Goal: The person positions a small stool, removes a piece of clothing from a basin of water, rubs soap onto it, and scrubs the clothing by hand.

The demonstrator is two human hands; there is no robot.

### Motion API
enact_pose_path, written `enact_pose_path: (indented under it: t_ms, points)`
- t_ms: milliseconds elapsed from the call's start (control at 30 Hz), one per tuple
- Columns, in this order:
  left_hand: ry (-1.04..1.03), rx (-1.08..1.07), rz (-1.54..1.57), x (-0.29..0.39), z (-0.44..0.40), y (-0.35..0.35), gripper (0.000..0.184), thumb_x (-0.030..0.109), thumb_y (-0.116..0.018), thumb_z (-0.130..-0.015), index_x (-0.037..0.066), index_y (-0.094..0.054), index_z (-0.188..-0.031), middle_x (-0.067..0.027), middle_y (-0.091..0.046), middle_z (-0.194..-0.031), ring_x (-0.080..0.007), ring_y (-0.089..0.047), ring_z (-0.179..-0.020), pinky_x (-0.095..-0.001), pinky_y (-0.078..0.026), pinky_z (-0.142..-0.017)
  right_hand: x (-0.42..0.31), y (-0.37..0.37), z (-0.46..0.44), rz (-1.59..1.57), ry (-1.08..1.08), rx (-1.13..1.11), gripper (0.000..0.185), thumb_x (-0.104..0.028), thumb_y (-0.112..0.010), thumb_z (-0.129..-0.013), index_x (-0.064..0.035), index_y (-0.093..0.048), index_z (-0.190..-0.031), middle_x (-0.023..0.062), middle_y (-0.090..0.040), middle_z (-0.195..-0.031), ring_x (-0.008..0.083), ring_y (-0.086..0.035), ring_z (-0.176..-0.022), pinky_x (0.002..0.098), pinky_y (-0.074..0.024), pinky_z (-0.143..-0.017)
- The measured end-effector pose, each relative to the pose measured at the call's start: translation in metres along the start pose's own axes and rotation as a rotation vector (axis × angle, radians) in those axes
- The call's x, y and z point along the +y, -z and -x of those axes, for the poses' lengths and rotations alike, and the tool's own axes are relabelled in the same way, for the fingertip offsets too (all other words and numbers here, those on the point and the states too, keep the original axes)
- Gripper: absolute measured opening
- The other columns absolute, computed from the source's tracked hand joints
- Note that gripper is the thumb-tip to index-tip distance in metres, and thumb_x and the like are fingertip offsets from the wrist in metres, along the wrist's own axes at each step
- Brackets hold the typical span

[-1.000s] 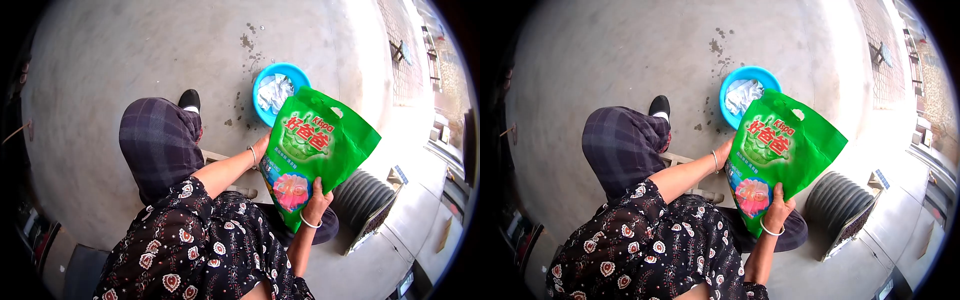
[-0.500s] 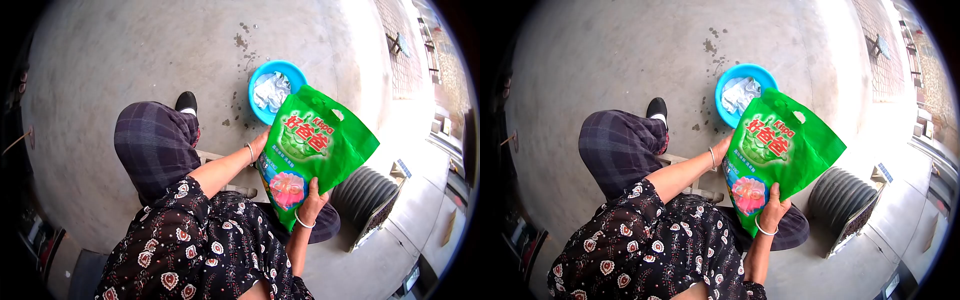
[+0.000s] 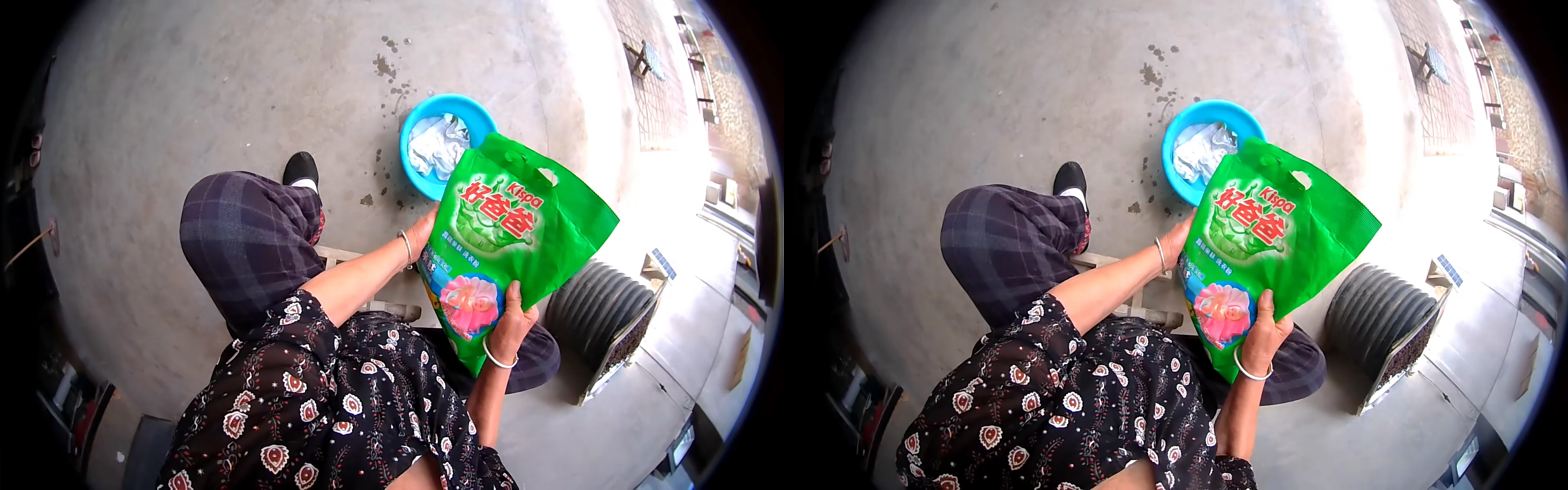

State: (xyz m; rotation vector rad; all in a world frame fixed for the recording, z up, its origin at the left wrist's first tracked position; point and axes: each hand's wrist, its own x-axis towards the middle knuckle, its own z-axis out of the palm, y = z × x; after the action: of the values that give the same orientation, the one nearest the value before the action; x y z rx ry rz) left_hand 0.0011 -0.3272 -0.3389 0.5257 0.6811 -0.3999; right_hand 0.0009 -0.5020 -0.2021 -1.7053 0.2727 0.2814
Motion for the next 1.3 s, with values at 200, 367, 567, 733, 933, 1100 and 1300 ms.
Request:
enact_pose_path:
  t_ms: [200,367,567,733,933,1100,1300]
  points:
    - [0.046,-0.060,0.066,-0.004,-0.008,0.008,0.070,0.062,-0.040,-0.084,0.006,-0.044,-0.128,-0.0089,-0.053,-0.122,-0.0177,-0.052,-0.108,-0.0311,-0.042,-0.092,0.010,0.004,-0.010,-0.056,-0.011,-0.045,0.014,-0.010,-0.058,-0.087,0.0004,-0.062,-0.095,-0.0020,-0.059,-0.085,0.0058,-0.049,-0.073,0.0221,-0.0388,-0.065]
    - [0.062,-0.015,0.018,-0.019,-0.026,0.029,0.080,0.068,-0.044,-0.078,0.006,-0.044,-0.127,-0.0103,-0.053,-0.122,-0.0183,-0.053,-0.107,-0.0313,-0.042,-0.092,0.009,-0.004,-0.004,-0.019,0.016,0.039,0.017,-0.013,-0.058,-0.087,0.0011,-0.062,-0.096,-0.0010,-0.060,-0.087,0.0068,-0.051,-0.076,0.0217,-0.0400,-0.069]
    - [0.023,-0.008,-0.055,-0.016,-0.029,0.024,0.077,0.068,-0.043,-0.079,0.005,-0.050,-0.122,-0.0091,-0.056,-0.117,-0.0165,-0.054,-0.102,-0.0297,-0.042,-0.089,0.009,0.002,-0.006,0.019,0.035,0.021,0.017,-0.012,-0.059,-0.086,0.0008,-0.062,-0.098,0.0001,-0.061,-0.090,0.0074,-0.052,-0.078,0.0220,-0.0408,-0.071]
    - [-0.052,-0.040,-0.128,-0.002,-0.031,0.022,0.069,0.063,-0.041,-0.083,0.005,-0.054,-0.119,-0.0064,-0.059,-0.111,-0.0133,-0.055,-0.098,-0.0268,-0.043,-0.085,0.009,0.001,-0.004,-0.007,0.029,0.021,0.019,-0.007,-0.059,-0.085,0.0021,-0.060,-0.101,0.0009,-0.060,-0.093,0.0088,-0.052,-0.082,0.0231,-0.0418,-0.073]
    - [-0.203,-0.128,-0.250,0.016,-0.039,0.028,0.061,0.058,-0.040,-0.087,0.005,-0.058,-0.113,-0.0026,-0.061,-0.101,-0.0087,-0.053,-0.091,-0.0244,-0.042,-0.080,0.011,-0.012,-0.001,-0.154,0.133,0.100,0.021,-0.001,-0.061,-0.080,-0.0007,-0.060,-0.101,0.0035,-0.062,-0.095,0.0115,-0.057,-0.085,0.0249,-0.0445,-0.076]
    - [-0.345,-0.260,-0.393,0.031,-0.033,0.024,0.060,0.058,-0.037,-0.088,0.006,-0.063,-0.103,-0.0031,-0.062,-0.094,-0.0078,-0.052,-0.083,-0.0237,-0.041,-0.076,0.021,-0.012,-0.005,-0.246,0.257,0.154,0.025,0.002,-0.064,-0.077,0.0003,-0.060,-0.101,0.0065,-0.063,-0.095,0.0139,-0.060,-0.083,0.0260,-0.0482,-0.076]
    - [-0.923,-0.472,-0.675,0.040,-0.060,0.034,0.040,0.035,-0.044,-0.091,0.003,-0.058,-0.111,-0.0042,-0.062,-0.099,-0.0091,-0.055,-0.088,-0.0234,-0.043,-0.079,0.032,-0.013,-0.021,-0.199,0.453,0.253,0.027,0.003,-0.064,-0.077,0.0011,-0.059,-0.103,0.0072,-0.063,-0.096,0.0143,-0.061,-0.082,0.0249,-0.0490,-0.074]
